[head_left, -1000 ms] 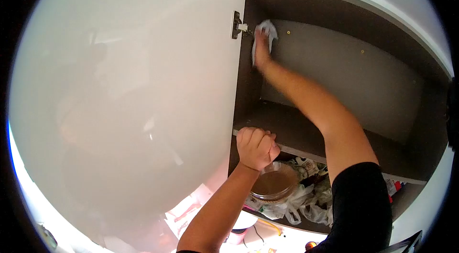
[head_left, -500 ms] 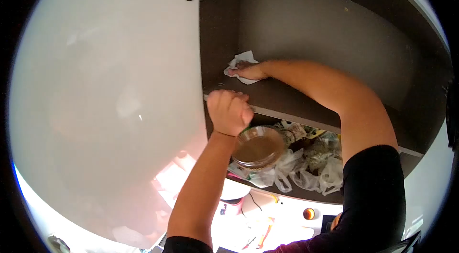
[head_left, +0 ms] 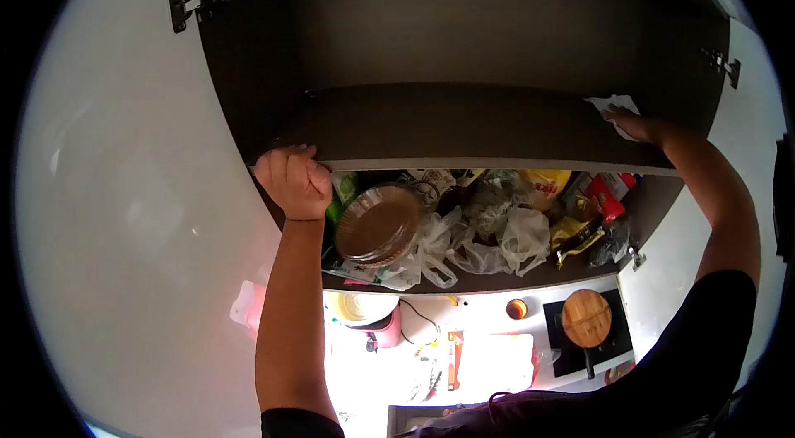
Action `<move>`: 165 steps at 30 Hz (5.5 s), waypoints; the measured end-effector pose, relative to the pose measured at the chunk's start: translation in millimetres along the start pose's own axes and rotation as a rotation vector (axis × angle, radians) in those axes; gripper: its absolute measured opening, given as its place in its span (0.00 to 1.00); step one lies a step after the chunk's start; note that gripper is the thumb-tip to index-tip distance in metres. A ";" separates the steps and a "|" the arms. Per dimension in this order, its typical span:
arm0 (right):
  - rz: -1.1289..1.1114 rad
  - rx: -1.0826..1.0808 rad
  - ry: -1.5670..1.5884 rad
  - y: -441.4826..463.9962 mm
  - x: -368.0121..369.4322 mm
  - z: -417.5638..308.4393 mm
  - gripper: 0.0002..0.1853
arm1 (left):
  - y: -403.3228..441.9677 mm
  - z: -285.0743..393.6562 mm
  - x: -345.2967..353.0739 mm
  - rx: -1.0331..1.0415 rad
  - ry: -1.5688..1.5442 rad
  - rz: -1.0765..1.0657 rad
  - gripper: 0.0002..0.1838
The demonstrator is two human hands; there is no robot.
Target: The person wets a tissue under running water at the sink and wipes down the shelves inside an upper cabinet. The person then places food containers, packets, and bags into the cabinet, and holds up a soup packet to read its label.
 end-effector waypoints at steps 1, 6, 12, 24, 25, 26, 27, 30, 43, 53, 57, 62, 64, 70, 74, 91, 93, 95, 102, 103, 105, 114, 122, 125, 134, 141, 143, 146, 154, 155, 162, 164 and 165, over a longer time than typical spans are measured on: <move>0.003 0.012 0.001 14.6 3.1 7.2 0.46 | 0.4 0.4 -0.4 -0.005 0.013 0.016 0.07; -0.276 -0.489 0.148 8.5 45.3 -129.4 0.49 | 0.3 0.4 -3.3 0.015 0.011 -0.033 0.09; -0.274 -1.121 -0.121 -120.3 138.6 -392.3 0.52 | 6.2 -2.2 -10.5 0.064 0.024 -0.088 0.11; -0.217 -0.351 0.148 -93.7 11.6 -63.9 0.50 | 10.2 7.6 -6.6 0.036 0.047 -0.054 0.16; -0.192 -0.245 0.174 -82.5 -3.1 -14.5 0.49 | 7.8 5.3 -4.8 0.047 0.056 -0.056 0.16; -0.164 -0.140 0.204 -70.6 -17.5 35.6 0.49 | 5.4 2.9 -5.2 0.057 0.067 -0.064 0.16; 0.050 -0.011 0.009 -68.5 -16.4 51.6 0.51 | 5.6 1.7 -5.6 0.054 0.083 -0.076 0.16; 0.026 0.032 -0.014 -62.6 -18.5 39.6 0.50 | 7.8 4.3 -8.4 0.072 0.080 -0.087 0.15; -0.154 -1.133 -0.464 -77.2 110.6 -347.8 0.36 | 6.9 2.9 -17.3 -0.066 -0.004 -0.142 0.07; -0.983 -0.871 1.327 -205.2 117.4 -317.2 0.33 | 13.7 40.5 -57.3 -0.552 -0.457 -0.240 0.13; -1.199 -0.633 1.723 -238.8 160.6 -256.5 0.32 | 27.1 119.6 -105.2 -1.530 -1.741 -0.464 0.31; -1.309 -0.224 1.882 -263.4 270.9 -188.7 0.48 | -60.2 160.6 -145.3 -1.909 -1.644 -0.489 0.16; -1.261 -0.226 2.037 -285.2 312.6 -171.9 0.47 | -111.9 172.8 -166.8 -2.060 -1.700 -0.376 0.17; -0.685 -0.237 1.561 -325.4 461.7 -123.2 0.34 | -228.2 210.7 -259.1 -2.183 -1.703 -0.479 0.28; -0.617 -0.175 0.976 -345.1 557.5 -75.5 0.21 | -309.4 220.9 -324.7 -2.710 -1.741 -0.502 0.38; -0.649 -0.094 0.446 -450.4 853.0 -36.3 0.19 | -579.2 251.9 -481.6 -2.520 -0.736 -1.148 0.16; -0.704 -0.075 0.530 -445.1 891.2 -51.0 0.18 | -609.3 231.3 -489.3 -2.379 -0.483 -1.217 0.12; -0.640 -0.038 0.773 -433.2 926.2 -75.7 0.16 | -638.1 206.0 -493.9 -2.273 -0.364 -0.961 0.08; -0.662 -0.209 0.938 -365.9 998.2 -159.3 0.10 | -686.3 113.7 -472.5 -2.257 -0.067 -0.617 0.16; -0.604 -0.168 1.034 -363.1 1007.4 -162.4 0.12 | -696.1 107.4 -468.3 -2.262 -0.081 -0.520 0.18; -0.612 -0.090 0.883 -360.1 1023.1 -148.1 0.16 | -742.1 93.4 -486.7 -2.335 -0.032 -0.576 0.22; -0.723 0.563 1.099 -429.4 979.8 65.9 0.14 | -786.5 197.4 -475.3 -1.869 0.215 -1.072 0.30; 0.231 1.265 0.986 -437.4 865.3 291.5 0.17 | -682.1 365.7 -371.1 -1.283 -0.490 -1.478 0.20; 0.404 1.115 1.061 -398.4 826.9 350.6 0.36 | -636.9 431.2 -328.1 -1.031 -0.696 -1.589 0.30; 0.028 0.775 1.452 -269.8 795.4 346.1 0.11 | -632.3 533.2 -270.9 -1.135 -0.584 -1.641 0.13; 0.002 0.342 1.194 -296.6 774.8 272.2 0.32 | -655.4 494.3 -267.3 -2.361 -0.908 -0.789 0.02; 0.089 0.539 1.542 -301.7 779.8 274.9 0.29 | -652.3 472.8 -261.8 -2.614 -0.716 -0.711 0.01; 0.046 0.746 1.857 -305.3 782.1 287.0 0.25 | -666.4 460.9 -260.4 -2.624 -0.747 -0.710 0.03; -0.221 0.979 1.787 -309.9 814.8 303.0 0.19 | -653.7 463.3 -247.2 -2.563 -0.714 -0.813 0.02; -0.196 1.033 1.634 -312.0 813.5 303.5 0.17 | -655.9 465.7 -248.5 -2.475 -0.797 -0.920 0.02; -0.045 1.097 1.484 -305.5 768.5 289.1 0.14 | -626.0 478.2 -229.4 -1.815 -0.990 -1.775 0.09; -0.183 0.867 1.721 -303.2 751.1 298.8 0.13 | -612.1 478.1 -218.7 -1.912 -0.971 -1.554 0.09; -0.137 0.784 1.616 -297.1 742.1 297.4 0.15 | -603.7 475.2 -213.0 -2.054 -1.020 -1.435 0.10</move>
Point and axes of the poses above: each hand's wrist, its own y-axis towards the middle knuckle, its own x-axis out of the palm, z = x × y, the point moved 1 cm from there along y, towards the middle knuckle, and after that the axes turned 2 degrees about -x, right-handed, at the moved point
